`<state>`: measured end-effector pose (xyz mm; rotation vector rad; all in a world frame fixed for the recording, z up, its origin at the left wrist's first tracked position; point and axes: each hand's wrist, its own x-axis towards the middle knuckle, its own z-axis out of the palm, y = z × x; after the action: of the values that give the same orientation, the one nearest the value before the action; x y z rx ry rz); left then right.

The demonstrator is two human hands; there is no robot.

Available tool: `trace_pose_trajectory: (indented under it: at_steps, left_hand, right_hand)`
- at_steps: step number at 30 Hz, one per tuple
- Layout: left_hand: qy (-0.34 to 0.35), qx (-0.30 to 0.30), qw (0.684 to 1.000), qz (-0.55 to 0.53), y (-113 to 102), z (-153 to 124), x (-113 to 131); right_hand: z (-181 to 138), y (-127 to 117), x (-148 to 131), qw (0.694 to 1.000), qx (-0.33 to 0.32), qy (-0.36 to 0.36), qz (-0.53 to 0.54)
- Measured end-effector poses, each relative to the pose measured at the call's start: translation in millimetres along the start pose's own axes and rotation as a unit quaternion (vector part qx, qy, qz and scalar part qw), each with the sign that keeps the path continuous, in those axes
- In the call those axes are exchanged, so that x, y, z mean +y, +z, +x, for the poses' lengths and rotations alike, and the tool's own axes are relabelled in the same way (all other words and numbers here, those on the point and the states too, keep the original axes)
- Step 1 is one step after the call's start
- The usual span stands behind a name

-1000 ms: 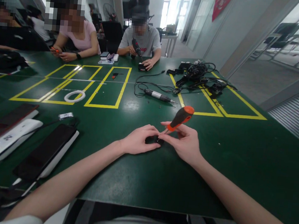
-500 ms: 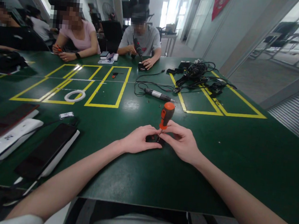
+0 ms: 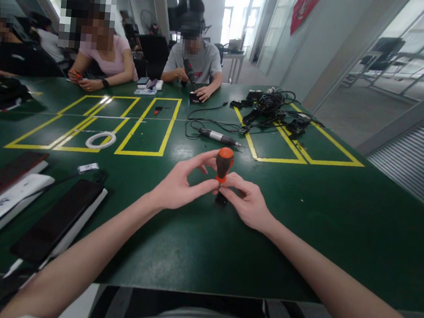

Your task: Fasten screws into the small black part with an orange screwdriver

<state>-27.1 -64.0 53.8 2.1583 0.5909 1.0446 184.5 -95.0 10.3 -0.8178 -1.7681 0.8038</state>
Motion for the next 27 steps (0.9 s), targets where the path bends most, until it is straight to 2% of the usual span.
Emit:
trace_pose_trajectory:
  at_steps: [4,7,10,13,18,22,27]
  left_hand:
    - [0.008,-0.018,1.0,-0.004,-4.6,11.9,16.7]
    - [0.009,-0.028,0.999,0.03,-6.2,18.3,16.9]
    - [0.027,-0.02,0.997,0.069,-8.2,22.0,12.6]
    - [0.05,-0.017,0.992,0.115,-11.9,24.1,12.6]
    - [0.092,-0.05,0.974,0.201,-21.0,28.2,27.8]
    - [0.109,-0.026,0.973,0.2,-25.3,30.7,38.3]
    - [0.12,-0.007,0.962,0.247,-27.0,29.5,39.7]
  right_hand:
    - [-0.4,-0.7,3.4,1.0,0.001,0.017,0.025]
    - [0.5,-7.2,6.9,0.999,-0.05,0.015,0.01]
    - [1.8,-15.8,14.0,0.99,-0.121,-0.011,-0.075]
    - [2.0,-20.4,22.3,0.969,-0.163,-0.043,-0.18]
    - [-1.5,-14.2,27.4,0.964,-0.155,-0.041,-0.214]
    - [-4.3,-7.1,26.6,0.963,-0.163,-0.053,-0.208]
    - [-5.7,-5.4,24.1,0.96,-0.181,-0.068,-0.203]
